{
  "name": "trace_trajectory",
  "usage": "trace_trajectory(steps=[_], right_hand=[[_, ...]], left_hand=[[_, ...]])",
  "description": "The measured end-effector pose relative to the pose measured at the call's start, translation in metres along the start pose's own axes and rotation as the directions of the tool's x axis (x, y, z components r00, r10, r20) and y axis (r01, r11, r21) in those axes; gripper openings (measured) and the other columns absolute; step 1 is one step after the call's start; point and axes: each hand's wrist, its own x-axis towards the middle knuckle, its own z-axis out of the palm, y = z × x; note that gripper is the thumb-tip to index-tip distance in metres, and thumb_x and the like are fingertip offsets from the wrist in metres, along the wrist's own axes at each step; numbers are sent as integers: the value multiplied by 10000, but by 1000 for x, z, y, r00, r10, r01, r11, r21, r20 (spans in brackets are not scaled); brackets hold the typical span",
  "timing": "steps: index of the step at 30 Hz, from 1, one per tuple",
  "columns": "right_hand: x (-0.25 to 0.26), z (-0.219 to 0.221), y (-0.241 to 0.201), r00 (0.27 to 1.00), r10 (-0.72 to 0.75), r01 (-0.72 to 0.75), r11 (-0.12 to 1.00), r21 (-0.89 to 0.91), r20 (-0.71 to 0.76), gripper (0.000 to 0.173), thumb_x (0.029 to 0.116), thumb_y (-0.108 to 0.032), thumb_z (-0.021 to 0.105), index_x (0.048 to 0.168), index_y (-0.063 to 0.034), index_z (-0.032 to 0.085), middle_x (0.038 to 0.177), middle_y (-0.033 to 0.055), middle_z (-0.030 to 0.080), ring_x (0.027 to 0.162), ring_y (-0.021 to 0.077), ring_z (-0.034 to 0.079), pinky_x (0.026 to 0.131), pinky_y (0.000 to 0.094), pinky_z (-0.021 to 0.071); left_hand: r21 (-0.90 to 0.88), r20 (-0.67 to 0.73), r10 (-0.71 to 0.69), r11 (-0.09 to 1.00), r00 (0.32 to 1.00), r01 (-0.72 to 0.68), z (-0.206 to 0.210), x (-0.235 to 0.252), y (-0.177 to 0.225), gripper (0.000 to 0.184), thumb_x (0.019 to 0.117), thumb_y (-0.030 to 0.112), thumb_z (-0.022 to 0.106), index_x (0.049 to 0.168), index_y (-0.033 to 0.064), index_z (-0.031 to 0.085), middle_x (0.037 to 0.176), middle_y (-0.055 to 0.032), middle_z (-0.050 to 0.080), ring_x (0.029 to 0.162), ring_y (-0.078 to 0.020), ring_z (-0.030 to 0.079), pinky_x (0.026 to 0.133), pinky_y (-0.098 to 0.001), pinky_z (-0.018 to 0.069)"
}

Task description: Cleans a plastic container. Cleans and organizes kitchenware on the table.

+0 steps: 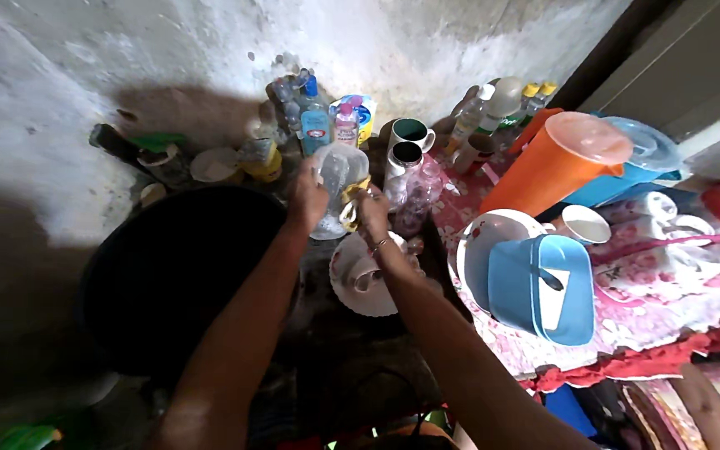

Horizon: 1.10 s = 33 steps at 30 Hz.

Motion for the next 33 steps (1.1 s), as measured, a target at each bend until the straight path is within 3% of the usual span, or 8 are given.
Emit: trace_trajectory(steps=[5,10,13,16,24,27,30,33], right_hand=[[-17,-10,12,966,80,13,933,-360,244,266,1039,-155,591,1236,17,642,1026,220,673,890,307,633,809,494,516],[-16,-38,-48,952,-26,261,591,-763,306,354,1019,-199,604,1335,-45,643,1176,227,705,1086,405,687,914,618,536],[-6,-31,-80,865,-119,469,540,-699,488,339,969,-148,663,1288,-34,674,1207,215,695,1141,374,666,959,594,526],[0,-15,-95,677,-120,654,550,-520,726,522,932,-116,735,1412,20,581,1349,256,627,1266,382,597,1087,547,452],[21,27,-49,795,-176,601,368,-710,581,363,1028,-150,577,1342,29,609,1404,282,557,1297,449,548,1029,615,473],[3,20,-59,677,-36,692,369,-620,735,387,984,-136,654,1335,28,639,1544,235,462,1454,416,386,1155,645,301],[-8,-5,-68,520,63,794,332,-510,852,354,1021,-114,613,1362,-19,638,1497,196,535,1439,378,429,1155,554,349],[-1,-7,-61,535,-50,807,325,-493,843,352,960,-122,705,1299,-29,680,1448,179,583,1384,371,497,1114,579,395]], left_hand=[[57,-39,-36,998,999,38,-2,-2,6,519,1017,-30,496,1523,-30,380,1377,-318,559,1298,-456,551,1094,-578,430],[46,30,-147,988,989,145,4,5,-2,633,1029,32,502,1601,37,230,1390,-345,528,1204,-501,595,998,-656,477],[-62,58,-208,975,976,212,11,11,-10,538,1105,205,412,1601,87,241,1383,-330,531,1119,-478,642,898,-657,530],[-188,51,-261,946,964,266,9,9,-8,452,1096,155,427,1533,44,386,1434,-299,509,1287,-443,534,1033,-643,429],[-221,94,-229,944,969,245,9,11,-11,490,1128,366,352,1455,26,483,1360,-285,560,1249,-416,555,1031,-632,420],[-234,63,-257,936,964,264,8,14,-11,511,1126,385,342,1435,8,496,1341,-286,563,1230,-407,559,1017,-622,425],[-194,50,-264,944,963,268,7,15,-10,568,1122,423,341,1468,-10,465,1408,-323,518,1314,-462,503,1065,-659,373],[-174,71,-258,948,963,267,7,11,-5,553,1127,408,330,1447,-19,474,1381,-328,526,1282,-459,519,1045,-655,386]])
